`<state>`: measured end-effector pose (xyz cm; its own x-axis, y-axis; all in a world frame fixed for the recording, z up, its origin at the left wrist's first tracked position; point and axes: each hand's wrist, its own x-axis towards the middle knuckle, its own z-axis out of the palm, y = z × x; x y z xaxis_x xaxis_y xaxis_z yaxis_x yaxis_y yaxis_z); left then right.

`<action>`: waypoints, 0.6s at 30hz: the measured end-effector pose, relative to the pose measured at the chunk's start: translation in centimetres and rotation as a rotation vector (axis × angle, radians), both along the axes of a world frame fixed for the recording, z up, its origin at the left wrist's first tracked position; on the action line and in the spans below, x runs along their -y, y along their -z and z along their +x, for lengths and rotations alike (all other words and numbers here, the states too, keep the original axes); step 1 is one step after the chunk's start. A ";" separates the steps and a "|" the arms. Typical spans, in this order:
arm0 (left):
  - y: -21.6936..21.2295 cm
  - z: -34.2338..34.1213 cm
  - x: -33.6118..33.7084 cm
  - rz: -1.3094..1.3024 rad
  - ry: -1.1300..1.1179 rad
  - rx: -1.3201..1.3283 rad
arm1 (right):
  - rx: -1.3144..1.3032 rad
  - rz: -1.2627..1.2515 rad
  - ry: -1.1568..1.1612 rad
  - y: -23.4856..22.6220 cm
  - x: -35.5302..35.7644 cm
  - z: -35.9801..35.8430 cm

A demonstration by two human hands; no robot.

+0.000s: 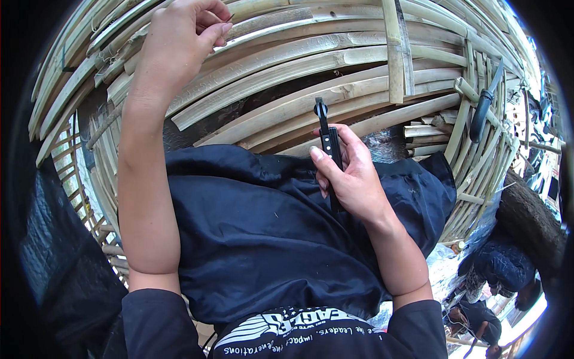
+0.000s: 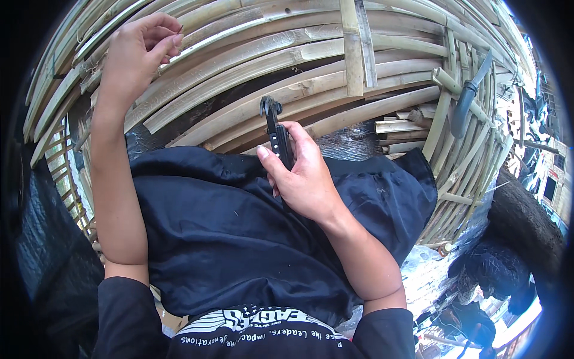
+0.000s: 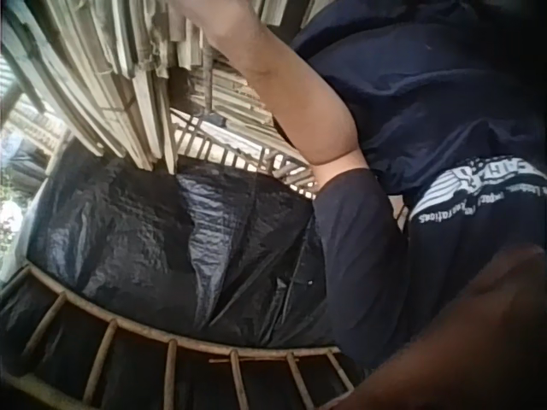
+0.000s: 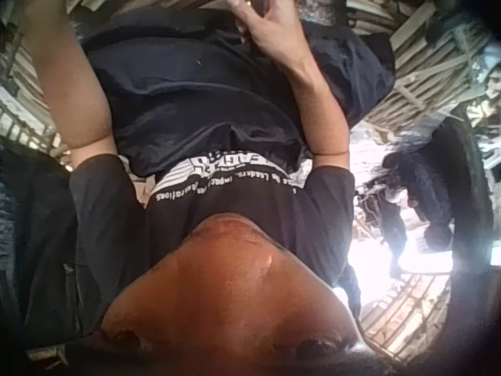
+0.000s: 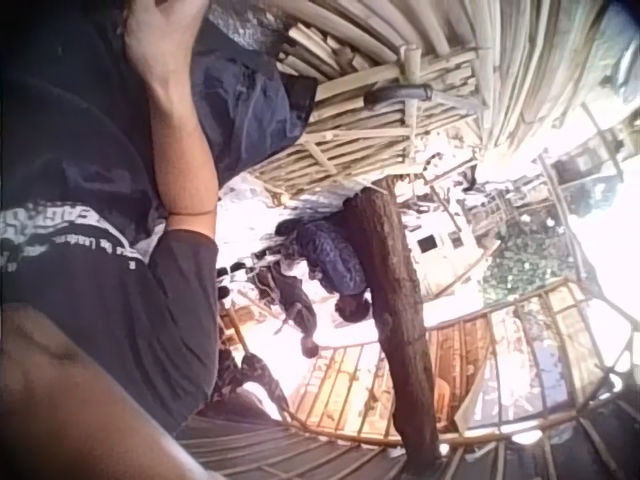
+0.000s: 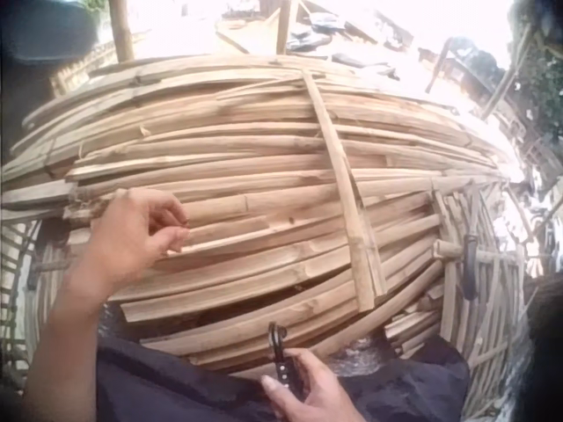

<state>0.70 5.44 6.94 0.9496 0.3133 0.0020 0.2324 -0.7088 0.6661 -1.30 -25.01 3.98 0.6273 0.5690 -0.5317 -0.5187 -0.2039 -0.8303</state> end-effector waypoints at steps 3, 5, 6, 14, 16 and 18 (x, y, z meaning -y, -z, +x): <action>-2.3 0.4 2.8 -0.032 -0.097 -0.039 | -0.025 -0.020 0.000 0.2 0.0 -0.1; -3.2 0.6 4.5 -0.092 -0.127 -0.036 | -0.041 -0.032 0.000 0.2 -0.1 -0.1; -3.1 0.2 4.9 -0.060 -0.075 0.033 | -0.053 -0.048 0.001 0.0 -0.2 0.0; -2.9 0.7 3.6 -0.235 0.074 0.120 | -0.067 -0.052 -0.010 0.5 -0.4 0.0; -3.4 0.7 3.5 -0.219 0.107 0.061 | -0.071 -0.062 -0.003 0.4 -0.5 0.0; -3.2 0.6 3.8 -0.252 0.113 0.133 | -0.067 -0.062 -0.005 0.3 -0.3 0.1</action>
<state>1.27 1.61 10.09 0.9752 0.2118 0.0640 0.0606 -0.5342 0.8432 -1.18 -24.69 3.66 0.5867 0.5369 -0.6062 -0.5713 -0.2562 -0.7798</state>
